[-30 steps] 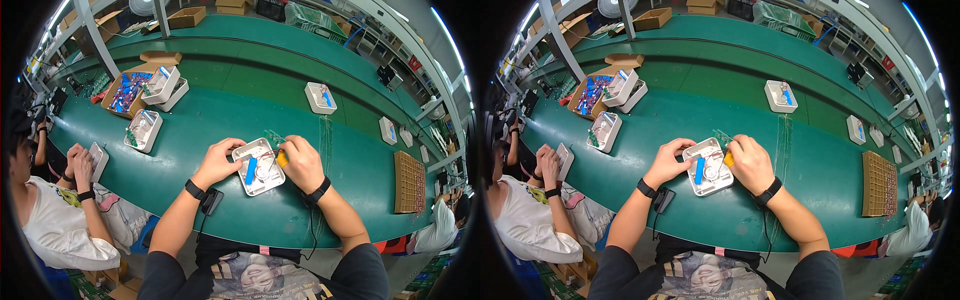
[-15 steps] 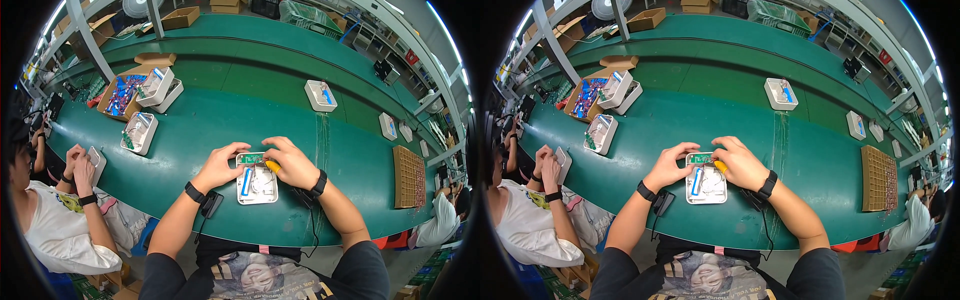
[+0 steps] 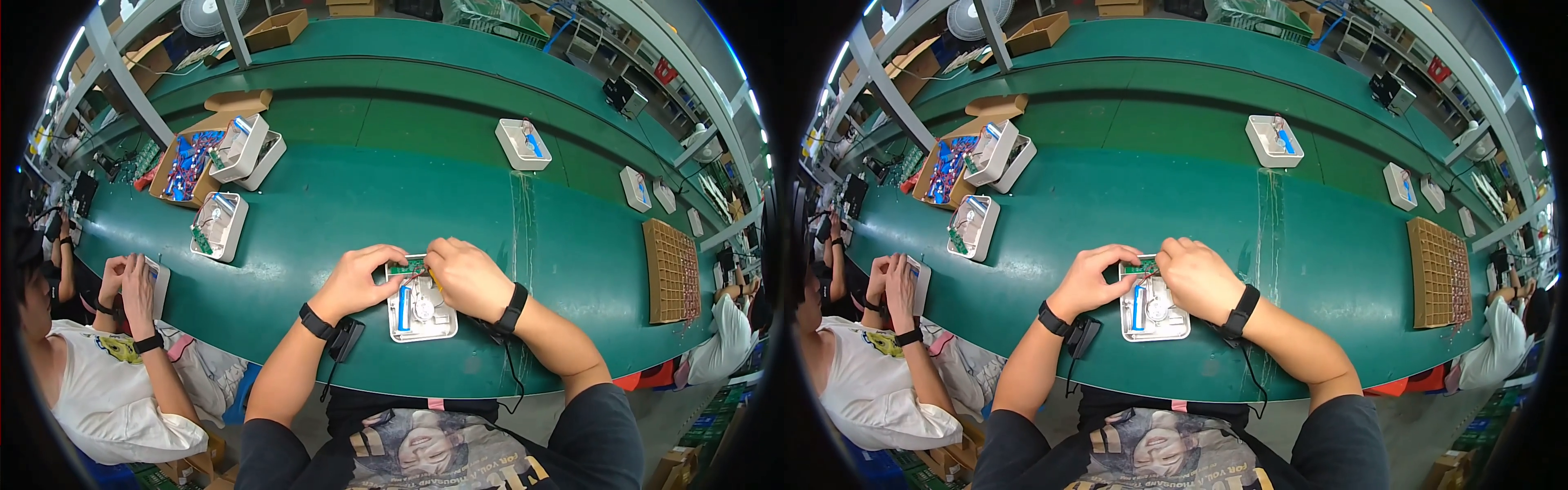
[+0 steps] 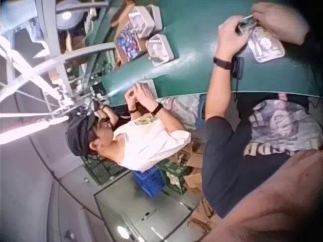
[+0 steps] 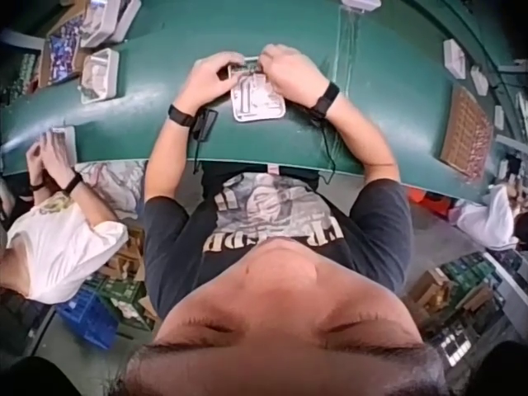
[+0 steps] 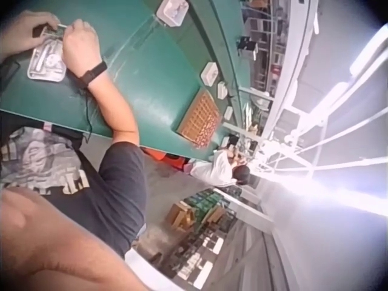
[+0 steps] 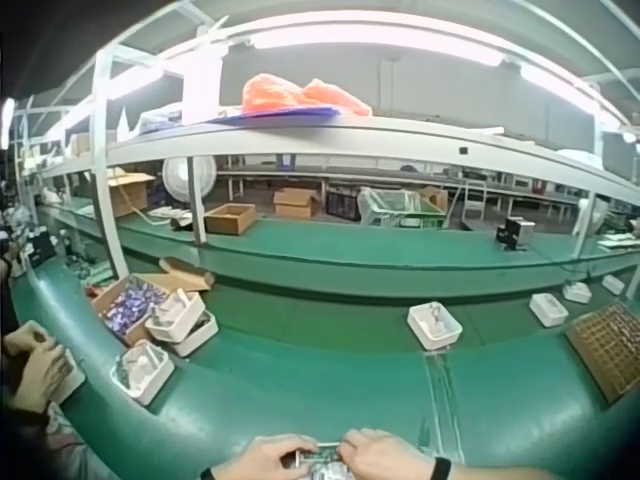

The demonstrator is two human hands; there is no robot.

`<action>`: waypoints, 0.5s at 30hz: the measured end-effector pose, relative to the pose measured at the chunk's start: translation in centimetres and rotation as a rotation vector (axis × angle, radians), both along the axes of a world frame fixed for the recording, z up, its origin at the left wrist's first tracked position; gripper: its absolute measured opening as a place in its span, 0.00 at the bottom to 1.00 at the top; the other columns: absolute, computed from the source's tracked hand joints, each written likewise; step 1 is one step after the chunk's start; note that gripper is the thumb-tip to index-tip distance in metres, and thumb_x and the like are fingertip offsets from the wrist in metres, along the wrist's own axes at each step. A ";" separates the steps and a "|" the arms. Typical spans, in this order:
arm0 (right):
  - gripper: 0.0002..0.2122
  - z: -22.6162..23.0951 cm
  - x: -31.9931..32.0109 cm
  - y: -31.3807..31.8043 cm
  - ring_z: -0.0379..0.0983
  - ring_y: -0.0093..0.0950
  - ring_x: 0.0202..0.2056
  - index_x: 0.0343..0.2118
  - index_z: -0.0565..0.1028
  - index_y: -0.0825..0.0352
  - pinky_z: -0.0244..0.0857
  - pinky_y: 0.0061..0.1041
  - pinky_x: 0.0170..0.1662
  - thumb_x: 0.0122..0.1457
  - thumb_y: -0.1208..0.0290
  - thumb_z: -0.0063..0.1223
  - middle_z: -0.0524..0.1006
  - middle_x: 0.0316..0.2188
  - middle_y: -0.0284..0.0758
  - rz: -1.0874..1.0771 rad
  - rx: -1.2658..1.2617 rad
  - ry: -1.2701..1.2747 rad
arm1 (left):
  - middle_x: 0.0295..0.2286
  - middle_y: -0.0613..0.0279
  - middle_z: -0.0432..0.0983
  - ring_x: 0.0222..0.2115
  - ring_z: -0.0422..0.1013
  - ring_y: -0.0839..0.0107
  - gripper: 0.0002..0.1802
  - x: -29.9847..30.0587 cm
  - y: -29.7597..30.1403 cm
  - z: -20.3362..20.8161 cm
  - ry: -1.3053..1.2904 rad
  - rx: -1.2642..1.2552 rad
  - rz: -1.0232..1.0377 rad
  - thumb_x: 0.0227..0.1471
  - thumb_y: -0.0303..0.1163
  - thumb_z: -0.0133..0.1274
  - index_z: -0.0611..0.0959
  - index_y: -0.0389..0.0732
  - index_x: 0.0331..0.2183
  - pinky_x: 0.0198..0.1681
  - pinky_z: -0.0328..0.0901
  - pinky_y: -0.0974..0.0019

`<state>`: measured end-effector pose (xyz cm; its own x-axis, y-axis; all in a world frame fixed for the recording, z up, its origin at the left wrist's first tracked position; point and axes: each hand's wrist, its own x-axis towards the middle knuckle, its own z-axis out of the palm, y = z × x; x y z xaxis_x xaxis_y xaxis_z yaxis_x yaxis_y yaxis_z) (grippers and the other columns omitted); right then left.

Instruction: The person assembles electronic devices by placing a circuit board and a battery into a plastic housing, connecting wires with a tool, and setting the completed unit aside on the table.

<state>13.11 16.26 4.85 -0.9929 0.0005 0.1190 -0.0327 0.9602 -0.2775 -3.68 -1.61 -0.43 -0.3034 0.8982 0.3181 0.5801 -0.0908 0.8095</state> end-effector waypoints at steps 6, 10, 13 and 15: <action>0.09 -0.6 -0.1 0.3 0.76 0.40 0.44 0.36 0.81 0.70 0.73 0.36 0.50 0.50 0.81 0.60 0.77 0.41 0.40 -0.002 -0.030 0.016 | 0.43 0.55 0.85 0.39 0.82 0.60 0.11 0.2 -0.1 -0.4 0.118 0.034 0.011 0.49 0.26 0.66 0.90 0.39 0.37 0.41 0.76 0.63; 0.07 -0.7 -0.2 0.3 0.77 0.40 0.44 0.34 0.82 0.70 0.73 0.35 0.49 0.51 0.81 0.60 0.77 0.40 0.40 -0.012 -0.039 0.035 | 0.43 0.55 0.85 0.38 0.82 0.60 0.08 0.3 -0.1 -0.1 0.158 0.022 0.024 0.49 0.26 0.65 0.91 0.40 0.36 0.39 0.76 0.63; 0.06 -0.7 -0.3 0.4 0.77 0.40 0.44 0.34 0.82 0.71 0.74 0.36 0.49 0.52 0.81 0.61 0.78 0.40 0.40 -0.020 -0.075 0.034 | 0.43 0.55 0.84 0.37 0.82 0.61 0.08 0.4 -0.1 0.1 0.170 0.003 0.022 0.50 0.27 0.64 0.91 0.40 0.36 0.38 0.76 0.62; 0.06 -0.6 -0.4 0.6 0.77 0.40 0.43 0.34 0.82 0.71 0.74 0.36 0.49 0.52 0.81 0.61 0.78 0.39 0.40 -0.025 -0.090 0.035 | 0.42 0.55 0.84 0.36 0.81 0.60 0.08 0.4 -0.1 0.0 0.194 0.014 0.023 0.51 0.27 0.64 0.91 0.40 0.36 0.37 0.76 0.62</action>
